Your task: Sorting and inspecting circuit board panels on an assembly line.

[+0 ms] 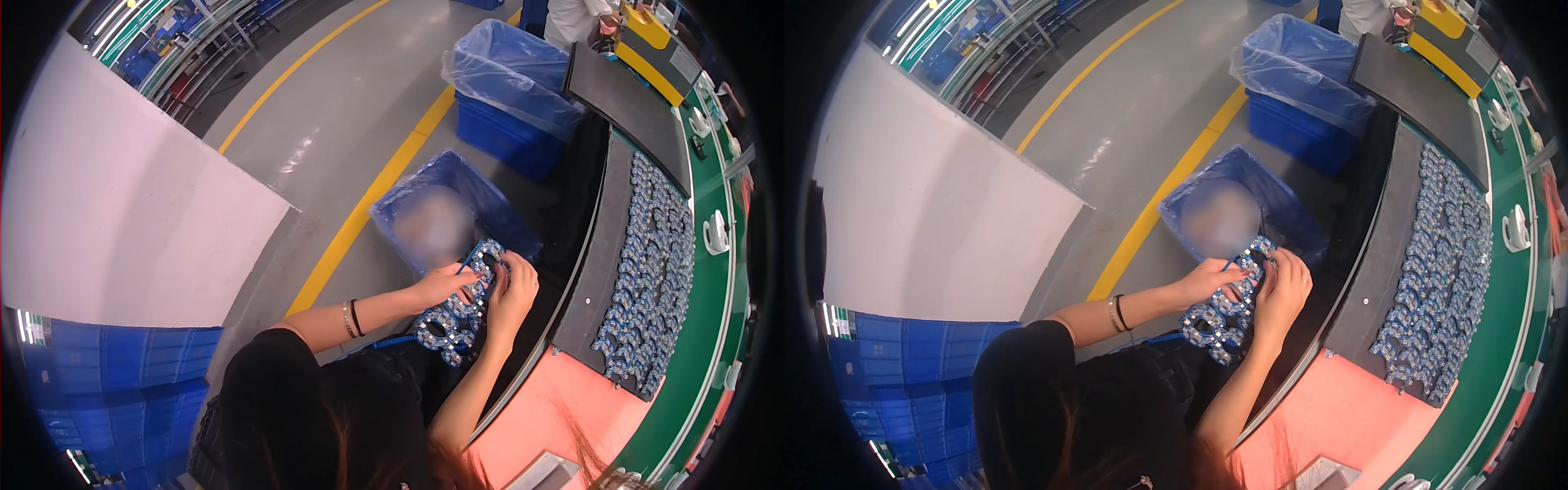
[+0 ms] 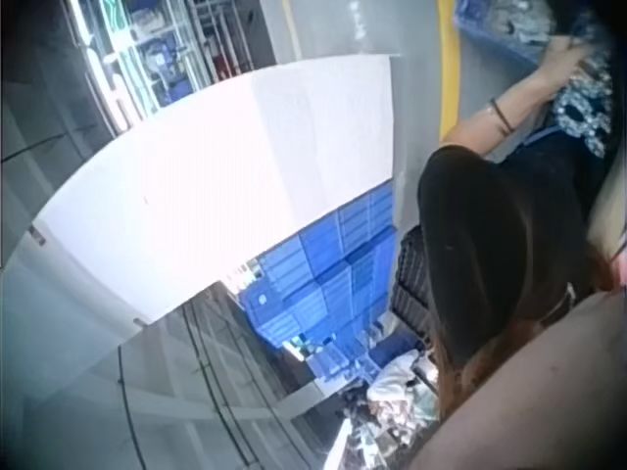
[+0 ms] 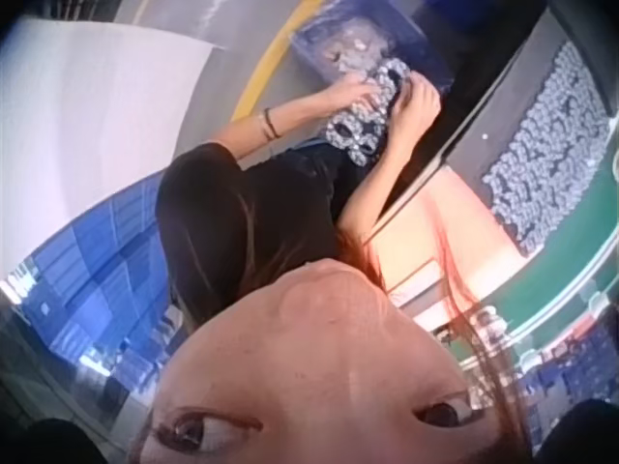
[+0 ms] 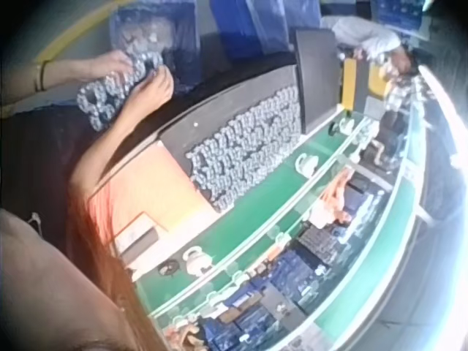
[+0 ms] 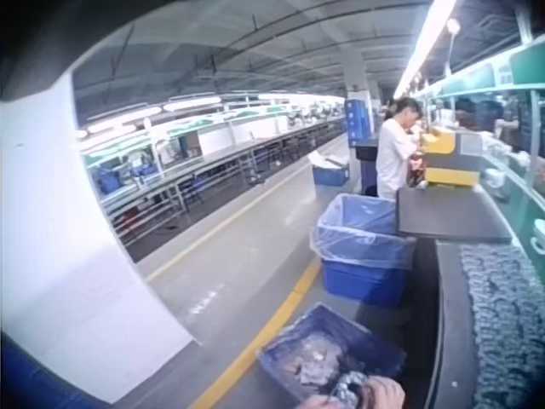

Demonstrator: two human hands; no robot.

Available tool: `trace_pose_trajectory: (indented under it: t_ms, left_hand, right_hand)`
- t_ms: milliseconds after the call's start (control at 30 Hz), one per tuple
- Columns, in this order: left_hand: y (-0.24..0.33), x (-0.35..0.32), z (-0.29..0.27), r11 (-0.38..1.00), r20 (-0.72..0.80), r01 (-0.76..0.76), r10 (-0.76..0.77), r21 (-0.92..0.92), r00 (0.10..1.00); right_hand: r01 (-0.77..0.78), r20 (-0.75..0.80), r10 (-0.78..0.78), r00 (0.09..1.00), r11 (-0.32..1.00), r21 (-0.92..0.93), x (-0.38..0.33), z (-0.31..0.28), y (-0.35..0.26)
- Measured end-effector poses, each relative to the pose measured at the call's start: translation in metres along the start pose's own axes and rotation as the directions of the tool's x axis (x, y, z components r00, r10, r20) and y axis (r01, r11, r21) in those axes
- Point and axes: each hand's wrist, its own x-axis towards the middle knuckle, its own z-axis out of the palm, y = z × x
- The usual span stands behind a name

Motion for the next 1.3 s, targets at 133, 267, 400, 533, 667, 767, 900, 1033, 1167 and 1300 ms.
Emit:
trace_pose_trajectory:
  t_ms: [133,267,400,533,667,767,900,1033,1167,1300]
  left_hand:
    - [0.005,-0.005,0.002,1.0,-0.025,0.025,-0.025,-0.002,0.999]
    - [-0.002,0.008,0.001,0.999,-0.007,-0.048,0.048,0.005,0.999]
    - [-0.006,0.005,0.004,1.0,0.012,-0.022,0.022,0.0,1.0]
    - [-0.009,0.001,0.009,0.999,0.001,0.043,-0.043,0.0,0.999]
    - [-0.01,0.004,0.007,0.998,0.004,0.036,-0.036,-0.06,0.999]
    - [-0.003,0.005,0.005,0.994,-0.043,0.02,-0.025,-0.107,0.999]
    - [-0.006,0.006,0.002,0.995,-0.05,0.021,-0.026,-0.096,0.998]
    - [-0.011,0.003,0.004,0.994,-0.041,0.043,-0.047,-0.097,0.998]
    - [-0.022,0.007,0.001,0.995,-0.029,0.03,-0.033,-0.094,0.999]
    - [-0.012,0.009,0.003,0.985,-0.09,0.047,-0.063,-0.167,0.994]
  right_hand:
    - [0.024,-0.046,-0.023,0.999,1.0,0.016,-0.002,0.011,-0.003]
    - [0.039,-0.087,-0.036,0.996,0.999,0.029,0.009,0.013,0.002]
    - [-0.008,-0.089,0.011,0.996,0.999,0.035,0.003,0.014,0.003]
    - [-0.151,-0.026,0.154,0.988,0.984,0.09,-0.003,0.012,0.005]
    - [-0.183,-0.045,0.194,0.98,0.965,0.187,0.0,0.009,0.009]
    - [-0.043,0.076,0.032,0.997,0.987,0.156,0.007,0.0,-0.004]
    - [-0.043,0.113,0.028,0.993,0.99,0.136,0.002,0.003,-0.005]
    - [-0.043,0.074,0.034,0.997,0.992,0.122,-0.005,0.008,-0.006]
    - [-0.044,0.019,0.042,0.999,0.994,0.097,-0.01,0.015,-0.001]
    - [-0.226,-0.003,0.243,0.97,0.908,0.353,-0.005,0.016,0.001]
